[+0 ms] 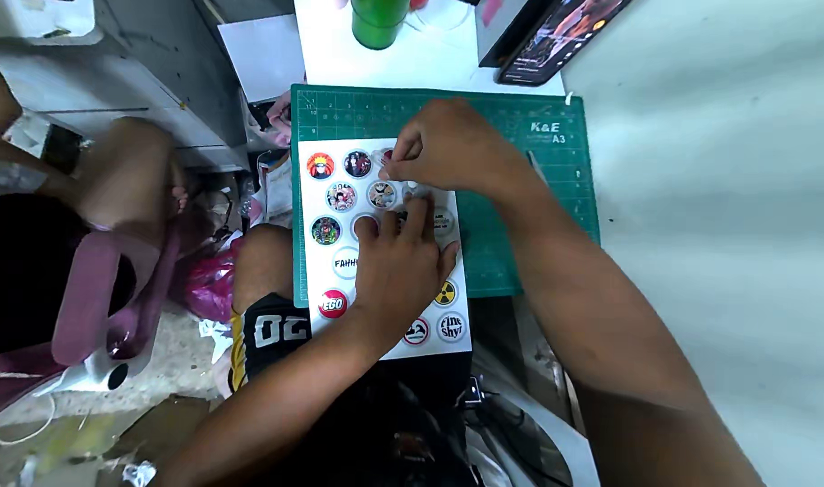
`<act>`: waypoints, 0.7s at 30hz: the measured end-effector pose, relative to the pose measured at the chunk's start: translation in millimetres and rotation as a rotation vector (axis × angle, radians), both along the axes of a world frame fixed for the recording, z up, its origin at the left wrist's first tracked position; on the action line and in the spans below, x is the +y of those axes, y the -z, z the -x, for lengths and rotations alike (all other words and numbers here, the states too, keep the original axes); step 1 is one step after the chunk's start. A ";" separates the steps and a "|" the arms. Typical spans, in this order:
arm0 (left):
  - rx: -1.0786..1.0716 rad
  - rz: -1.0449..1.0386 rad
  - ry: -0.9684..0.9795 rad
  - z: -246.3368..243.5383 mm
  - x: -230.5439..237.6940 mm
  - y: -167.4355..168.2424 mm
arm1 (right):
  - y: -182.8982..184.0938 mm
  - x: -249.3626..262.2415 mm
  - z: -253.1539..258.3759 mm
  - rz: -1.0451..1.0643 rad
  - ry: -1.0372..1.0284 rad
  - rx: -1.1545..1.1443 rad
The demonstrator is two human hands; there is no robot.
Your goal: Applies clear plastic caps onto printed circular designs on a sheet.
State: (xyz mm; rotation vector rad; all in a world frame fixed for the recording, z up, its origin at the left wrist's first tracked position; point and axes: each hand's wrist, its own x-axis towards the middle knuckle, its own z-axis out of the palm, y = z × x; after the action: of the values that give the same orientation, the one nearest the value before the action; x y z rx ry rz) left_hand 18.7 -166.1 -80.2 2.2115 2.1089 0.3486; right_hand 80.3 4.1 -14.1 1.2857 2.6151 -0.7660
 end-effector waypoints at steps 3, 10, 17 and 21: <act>0.002 -0.023 -0.009 -1.1 -0.1 1.0 | -0.2 -2.3 -0.4 0.007 0.040 0.008; -0.003 -0.010 -0.015 -6.2 -0.1 1.5 | 7.1 -8.5 -8.7 0.028 0.219 0.104; 0.020 0.047 0.003 -5.5 1.3 -2.7 | 12.4 -6.0 -16.5 0.117 0.376 0.192; 0.026 0.058 0.001 -5.5 2.1 -4.4 | 16.6 -3.3 -17.5 0.159 0.342 0.323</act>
State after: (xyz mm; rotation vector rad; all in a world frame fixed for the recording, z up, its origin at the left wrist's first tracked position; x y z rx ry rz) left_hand 24.2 -163.9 -75.8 2.1965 2.1031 0.2559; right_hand 97.8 0.8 -30.7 1.7084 2.5198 -1.3075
